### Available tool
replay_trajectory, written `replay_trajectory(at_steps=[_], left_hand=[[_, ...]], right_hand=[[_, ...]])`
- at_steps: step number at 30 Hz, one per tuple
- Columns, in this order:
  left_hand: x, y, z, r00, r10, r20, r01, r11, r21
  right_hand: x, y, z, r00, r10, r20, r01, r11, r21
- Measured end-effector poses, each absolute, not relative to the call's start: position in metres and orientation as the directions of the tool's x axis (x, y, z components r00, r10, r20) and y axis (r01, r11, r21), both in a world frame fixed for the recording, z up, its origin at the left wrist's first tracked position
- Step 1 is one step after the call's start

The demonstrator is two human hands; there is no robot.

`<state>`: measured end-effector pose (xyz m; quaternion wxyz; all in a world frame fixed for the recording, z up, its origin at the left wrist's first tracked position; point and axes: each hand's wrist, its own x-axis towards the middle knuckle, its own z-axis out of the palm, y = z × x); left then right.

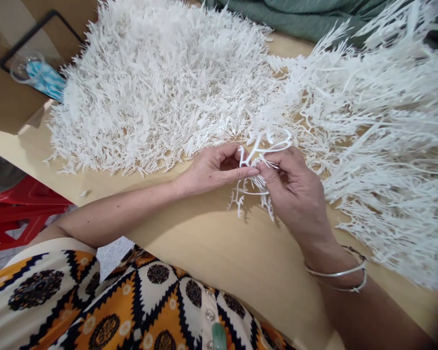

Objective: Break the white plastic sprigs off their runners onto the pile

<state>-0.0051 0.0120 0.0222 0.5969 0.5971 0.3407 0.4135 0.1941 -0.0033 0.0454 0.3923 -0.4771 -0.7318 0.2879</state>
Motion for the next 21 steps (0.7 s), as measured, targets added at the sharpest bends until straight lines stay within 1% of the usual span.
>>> replay_trajectory(at_steps=[3, 5, 8, 9, 11, 13, 14, 16, 18, 19, 21], left_hand=[[-0.007, 0.011, 0.025, 0.456, 0.875, 0.161, 0.014, -0.189, 0.982], [-0.009, 0.011, 0.028, 0.488, 0.853, 0.185, 0.055, -0.242, 0.969], [-0.010, 0.014, 0.032, 0.532, 0.827, 0.185, 0.048, -0.248, 0.968], [-0.011, 0.015, 0.033, 0.536, 0.825, 0.180, 0.040, -0.239, 0.970], [-0.011, 0.015, 0.035, 0.532, 0.829, 0.173, 0.019, -0.216, 0.976], [-0.011, 0.013, 0.036, 0.555, 0.816, 0.162, -0.021, -0.181, 0.983], [-0.012, 0.011, 0.037, 0.585, 0.797, 0.151, -0.039, -0.158, 0.987], [-0.012, 0.008, 0.038, 0.649, 0.750, 0.127, -0.055, -0.120, 0.991], [-0.012, 0.007, 0.037, 0.648, 0.751, 0.126, -0.055, -0.120, 0.991], [-0.012, 0.008, 0.036, 0.625, 0.769, 0.137, -0.057, -0.130, 0.990], [-0.010, 0.009, 0.033, 0.567, 0.808, 0.161, -0.074, -0.145, 0.987]], right_hand=[[0.195, -0.004, 0.045, -0.232, 0.924, 0.303, 0.486, 0.380, -0.787], [0.194, -0.003, 0.045, -0.256, 0.909, 0.328, 0.536, 0.416, -0.735], [0.193, -0.001, 0.045, -0.252, 0.884, 0.392, 0.640, 0.457, -0.618], [0.193, 0.001, 0.044, -0.250, 0.876, 0.412, 0.656, 0.466, -0.593], [0.198, 0.008, 0.042, -0.243, 0.873, 0.423, 0.661, 0.468, -0.587], [0.210, 0.017, 0.040, -0.195, 0.881, 0.431, 0.676, 0.439, -0.592], [0.217, 0.021, 0.041, -0.141, 0.889, 0.436, 0.696, 0.402, -0.594], [0.231, 0.027, 0.047, 0.014, 0.870, 0.493, 0.750, 0.317, -0.580], [0.240, 0.027, 0.057, 0.130, 0.851, 0.510, 0.766, 0.240, -0.596], [0.242, 0.026, 0.063, 0.079, 0.900, 0.430, 0.791, 0.206, -0.576], [0.247, 0.022, 0.072, 0.033, 0.928, 0.371, 0.820, 0.187, -0.541]])
